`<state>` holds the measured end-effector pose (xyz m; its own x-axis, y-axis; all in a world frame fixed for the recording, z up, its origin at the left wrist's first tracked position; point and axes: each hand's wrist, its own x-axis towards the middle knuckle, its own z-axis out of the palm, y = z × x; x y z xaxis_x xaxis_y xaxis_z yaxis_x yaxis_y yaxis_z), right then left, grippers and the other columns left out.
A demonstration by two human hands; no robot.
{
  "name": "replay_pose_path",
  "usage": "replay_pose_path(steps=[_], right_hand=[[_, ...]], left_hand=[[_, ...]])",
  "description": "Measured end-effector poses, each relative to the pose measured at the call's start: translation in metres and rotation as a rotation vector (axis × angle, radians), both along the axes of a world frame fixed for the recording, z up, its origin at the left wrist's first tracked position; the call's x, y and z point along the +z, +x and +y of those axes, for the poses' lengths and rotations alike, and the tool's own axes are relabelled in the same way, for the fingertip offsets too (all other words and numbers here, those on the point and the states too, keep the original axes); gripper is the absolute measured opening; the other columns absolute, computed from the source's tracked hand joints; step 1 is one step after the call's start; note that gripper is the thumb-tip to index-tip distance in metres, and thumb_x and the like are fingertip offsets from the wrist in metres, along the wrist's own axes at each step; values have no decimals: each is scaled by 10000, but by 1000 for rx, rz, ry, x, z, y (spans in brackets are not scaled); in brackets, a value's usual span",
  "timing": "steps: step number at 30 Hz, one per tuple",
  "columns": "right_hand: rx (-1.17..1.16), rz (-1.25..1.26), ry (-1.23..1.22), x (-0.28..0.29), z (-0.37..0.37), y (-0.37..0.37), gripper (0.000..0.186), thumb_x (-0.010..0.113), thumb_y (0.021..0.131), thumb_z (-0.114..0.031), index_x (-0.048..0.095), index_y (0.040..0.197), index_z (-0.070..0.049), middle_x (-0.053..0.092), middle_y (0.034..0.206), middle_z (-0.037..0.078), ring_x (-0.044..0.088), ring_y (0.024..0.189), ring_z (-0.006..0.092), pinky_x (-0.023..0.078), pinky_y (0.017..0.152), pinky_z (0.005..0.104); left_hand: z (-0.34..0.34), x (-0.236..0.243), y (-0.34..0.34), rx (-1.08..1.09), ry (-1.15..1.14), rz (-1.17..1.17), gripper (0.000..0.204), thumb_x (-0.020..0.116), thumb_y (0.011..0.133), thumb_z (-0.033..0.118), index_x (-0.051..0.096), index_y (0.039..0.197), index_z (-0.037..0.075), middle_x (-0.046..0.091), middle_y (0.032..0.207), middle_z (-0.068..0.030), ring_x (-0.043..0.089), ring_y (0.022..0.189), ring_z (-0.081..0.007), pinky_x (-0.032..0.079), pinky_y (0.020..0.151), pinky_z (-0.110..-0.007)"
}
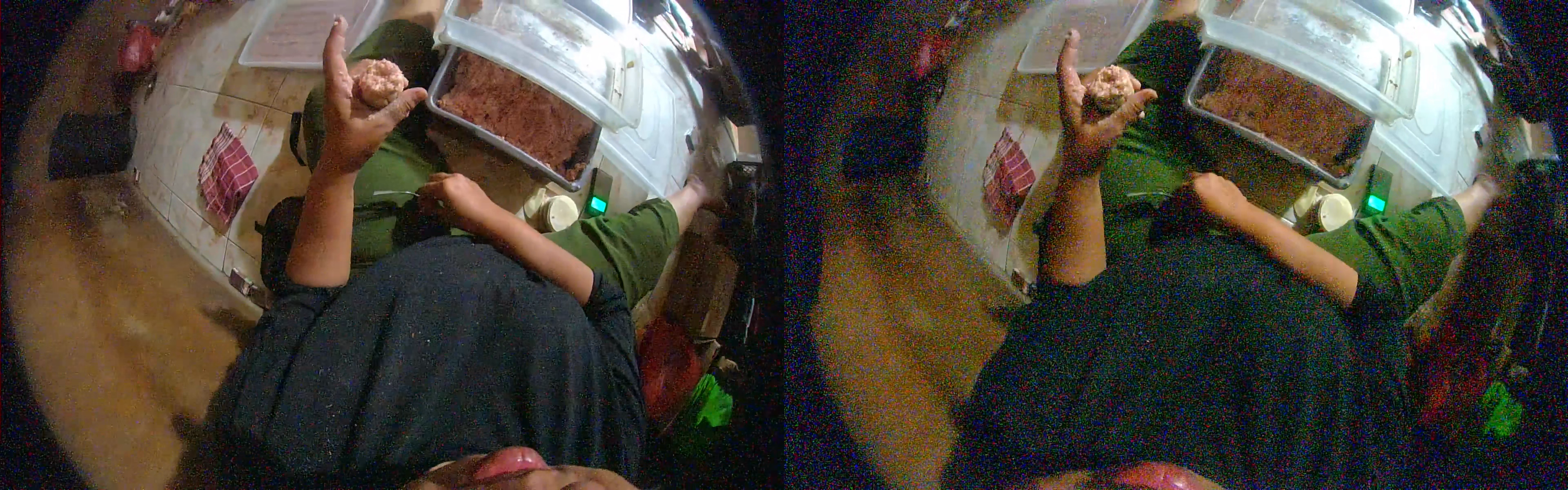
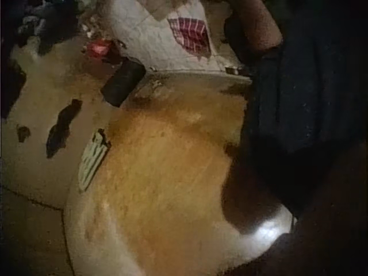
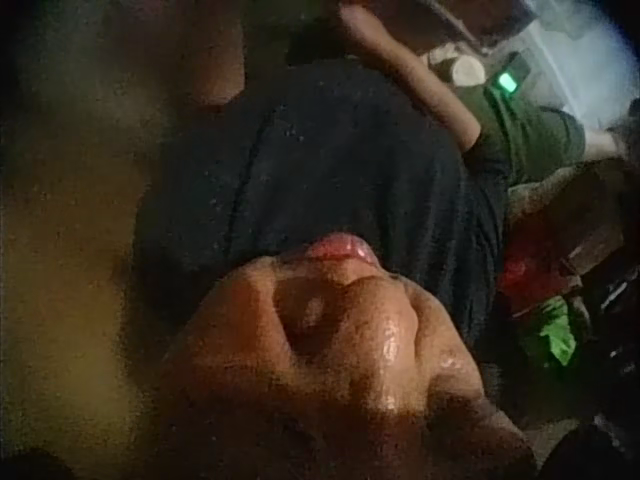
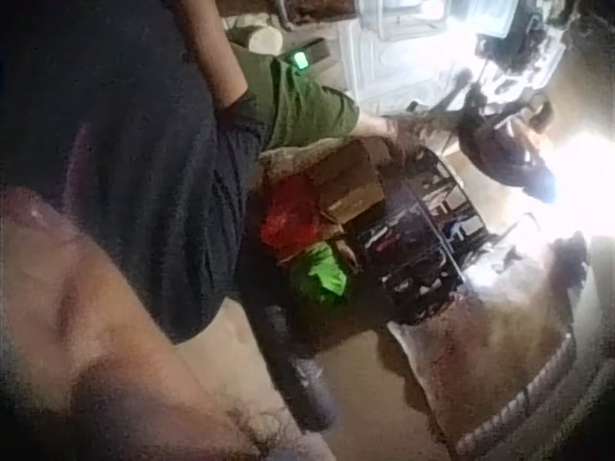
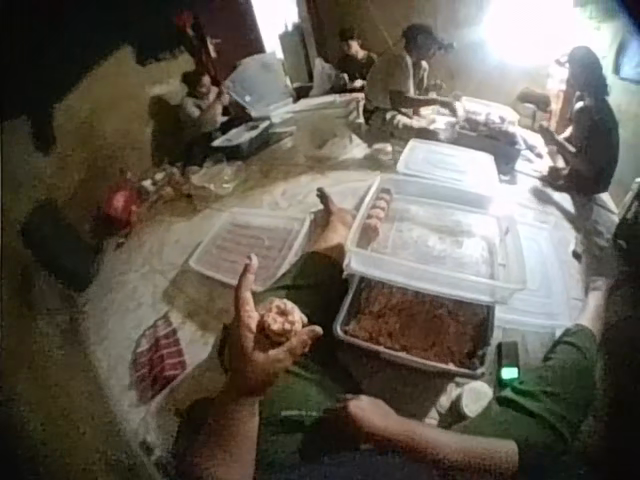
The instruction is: The person scoops a meat mixture onto a circular wrapper, pinches the edges together to form a dumpling, and places it into a storage container.
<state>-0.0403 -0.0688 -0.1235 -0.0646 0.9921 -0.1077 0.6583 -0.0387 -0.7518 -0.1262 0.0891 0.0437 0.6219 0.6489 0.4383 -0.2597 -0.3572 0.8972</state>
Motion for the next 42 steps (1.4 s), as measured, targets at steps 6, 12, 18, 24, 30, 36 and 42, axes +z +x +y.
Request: replay_pose_path(steps=[6,12,18,24,30,36,42], right_hand=[[-335,264,157,9,-31,59,134,578,818,-176,573,796,-43,550,703,79,561,692,226,467,624,344],[-818,33,111,96,-73,139,211,605,777,36,550,966,-39,609,822,84,576,745,144,467,667,280],[-786,-416,-58,121,-112,157,449,685,726,-107,547,1153,-94,614,1081,127,602,956,296,468,792,381],[-979,-366,-42,93,-138,179,481,748,693,-305,558,1098,-127,615,1035,120,598,942,301,470,773,402],[-984,-285,198,58,-143,193,263,657,779,-260,595,1000,-132,602,999,93,610,856,306,481,715,390],[-918,-221,117,79,-168,206,141,616,794,-109,657,929,-106,643,889,116,627,833,285,489,734,368],[-960,-85,363,157,-178,169,160,622,801,-83,658,955,-102,664,886,127,656,795,226,515,663,318]], left_hand=[[-16,13,12,89,143,258,540,773,675,32,522,1152,0,549,740,9,520,696,-73,454,683,-212],[-27,-33,53,-241,-5,61,338,782,667,47,561,923,42,608,788,-20,562,750,-77,482,678,-234],[-57,-22,84,-287,48,164,819,747,695,8,211,1314,25,543,737,-6,533,696,-82,468,696,-233],[-78,-40,103,-464,-53,146,990,755,674,16,80,1399,14,547,758,-37,535,733,-121,469,715,-263],[-77,-48,117,-504,239,93,423,758,667,-4,500,1003,4,586,778,-25,547,743,-91,485,698,-260],[-94,-27,113,-517,-13,250,820,732,691,-21,205,1319,9,591,748,-53,570,702,-106,488,684,-242],[-105,-18,126,-533,47,349,821,748,671,20,280,1342,-32,630,790,-63,601,730,-132,500,697,-266]])
